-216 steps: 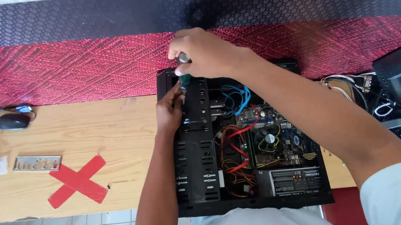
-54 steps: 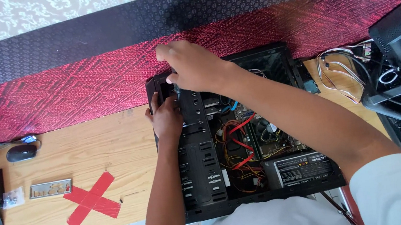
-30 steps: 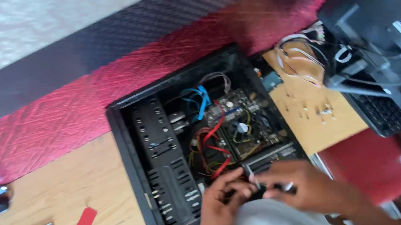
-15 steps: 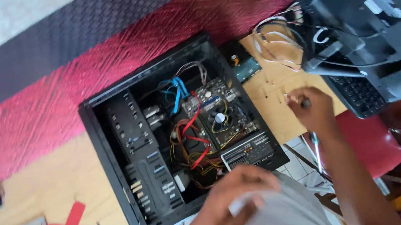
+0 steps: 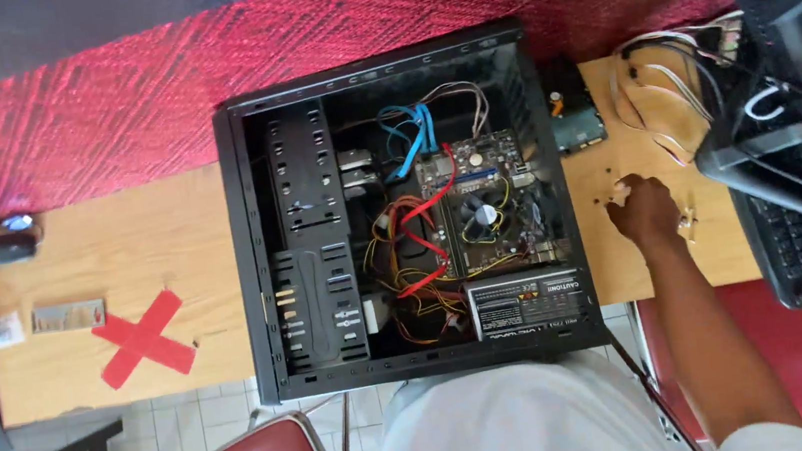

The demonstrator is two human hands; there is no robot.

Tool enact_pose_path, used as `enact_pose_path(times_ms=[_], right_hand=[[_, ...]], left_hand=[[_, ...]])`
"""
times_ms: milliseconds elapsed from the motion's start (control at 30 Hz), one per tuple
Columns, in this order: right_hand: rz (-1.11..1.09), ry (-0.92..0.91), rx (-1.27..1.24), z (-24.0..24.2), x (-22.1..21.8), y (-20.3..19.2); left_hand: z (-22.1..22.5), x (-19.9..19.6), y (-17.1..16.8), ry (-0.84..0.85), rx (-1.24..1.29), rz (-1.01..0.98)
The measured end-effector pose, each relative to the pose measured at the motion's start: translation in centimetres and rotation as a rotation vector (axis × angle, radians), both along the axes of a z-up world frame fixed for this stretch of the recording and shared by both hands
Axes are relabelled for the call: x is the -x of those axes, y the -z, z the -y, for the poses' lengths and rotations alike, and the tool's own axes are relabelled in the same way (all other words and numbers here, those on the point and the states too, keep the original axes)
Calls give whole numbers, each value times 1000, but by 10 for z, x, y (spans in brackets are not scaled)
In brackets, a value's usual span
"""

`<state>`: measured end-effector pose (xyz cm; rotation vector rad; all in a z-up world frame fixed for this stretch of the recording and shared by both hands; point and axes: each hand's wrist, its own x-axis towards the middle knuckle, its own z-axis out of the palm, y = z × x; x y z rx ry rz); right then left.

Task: Fastening screws and managing internal components inside a computer case to finalize assembly.

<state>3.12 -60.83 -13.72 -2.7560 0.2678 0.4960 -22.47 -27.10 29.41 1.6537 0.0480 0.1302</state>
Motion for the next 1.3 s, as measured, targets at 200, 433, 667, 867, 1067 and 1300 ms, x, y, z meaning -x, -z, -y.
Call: enact_pose_path(times_ms=[200,433,667,867,1067,1300], right_hand=[[-8,82,-506,-31,0,-45],[-1,-280,-458,-75,-14,-12],[46,-172,-552,-56,-16,41],[84,-226,-444,-72,1,-4],[192,-217,-364,-82,0,-6],[490,-237,31,-82,-68,-16]], left_hand=[[-74,-90,82,-359,-237,143],[-212,-76,242,-714,-744,-95],[-227,-104,268,-583,-982,-418],[-213,-156,282,-600,-1133,-557],[-207,-148,289,-630,-1335,-406],[-210,-147,302,-664,-1387,-367]])
